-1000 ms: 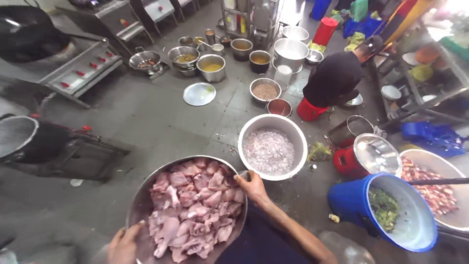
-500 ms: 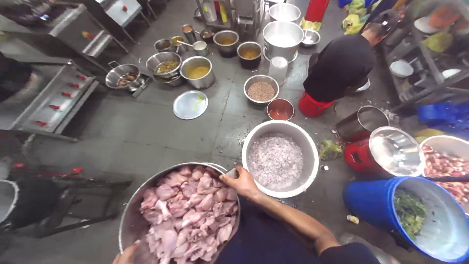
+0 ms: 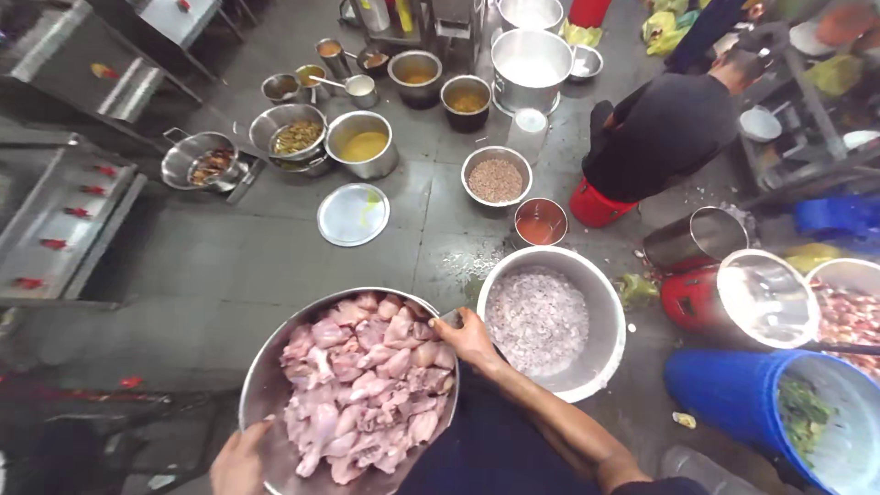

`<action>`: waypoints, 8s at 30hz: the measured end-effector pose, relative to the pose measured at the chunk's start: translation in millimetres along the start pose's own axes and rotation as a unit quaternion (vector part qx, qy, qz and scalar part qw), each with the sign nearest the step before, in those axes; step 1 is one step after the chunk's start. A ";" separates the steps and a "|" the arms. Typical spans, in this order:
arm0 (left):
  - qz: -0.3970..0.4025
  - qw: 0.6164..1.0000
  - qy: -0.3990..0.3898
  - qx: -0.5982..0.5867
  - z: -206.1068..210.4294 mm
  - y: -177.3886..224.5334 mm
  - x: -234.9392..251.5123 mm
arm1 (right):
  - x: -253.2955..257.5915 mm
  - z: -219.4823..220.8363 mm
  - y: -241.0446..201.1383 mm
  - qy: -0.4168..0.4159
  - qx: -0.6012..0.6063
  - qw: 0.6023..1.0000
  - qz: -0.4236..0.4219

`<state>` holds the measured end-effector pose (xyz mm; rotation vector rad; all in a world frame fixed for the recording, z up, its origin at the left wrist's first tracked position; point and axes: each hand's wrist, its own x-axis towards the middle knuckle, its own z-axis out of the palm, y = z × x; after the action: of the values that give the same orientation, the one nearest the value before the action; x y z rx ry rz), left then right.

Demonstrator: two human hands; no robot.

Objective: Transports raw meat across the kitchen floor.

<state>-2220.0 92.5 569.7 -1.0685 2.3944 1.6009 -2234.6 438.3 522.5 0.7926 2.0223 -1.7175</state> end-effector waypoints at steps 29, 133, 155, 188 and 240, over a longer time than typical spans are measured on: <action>0.091 0.992 -0.089 -0.016 303.7 299.3 192.7 | 308.3 -193.7 -224.6 0.025 0.078 0.996 -0.028; 0.217 0.885 -0.340 0.231 1585.6 987.9 131.2 | 916.9 -1218.5 -391.6 0.410 0.326 0.851 0.027; 0.127 0.922 -0.323 0.173 2033.9 1171.5 95.8 | 1203.1 -1679.8 -504.6 0.366 0.238 0.899 0.044; 0.020 0.962 -0.239 0.128 2612.4 1522.8 89.8 | 1643.0 -2246.5 -743.7 0.274 0.144 0.951 0.022; -0.228 0.953 0.157 -0.120 3071.9 2055.4 609.6 | 2619.8 -2367.6 -1448.4 -0.142 -0.125 0.982 -0.030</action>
<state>-4814.1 2794.8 535.9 -1.8842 1.9203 1.6693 -4989.4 3079.7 490.2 0.3844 2.0256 -1.4703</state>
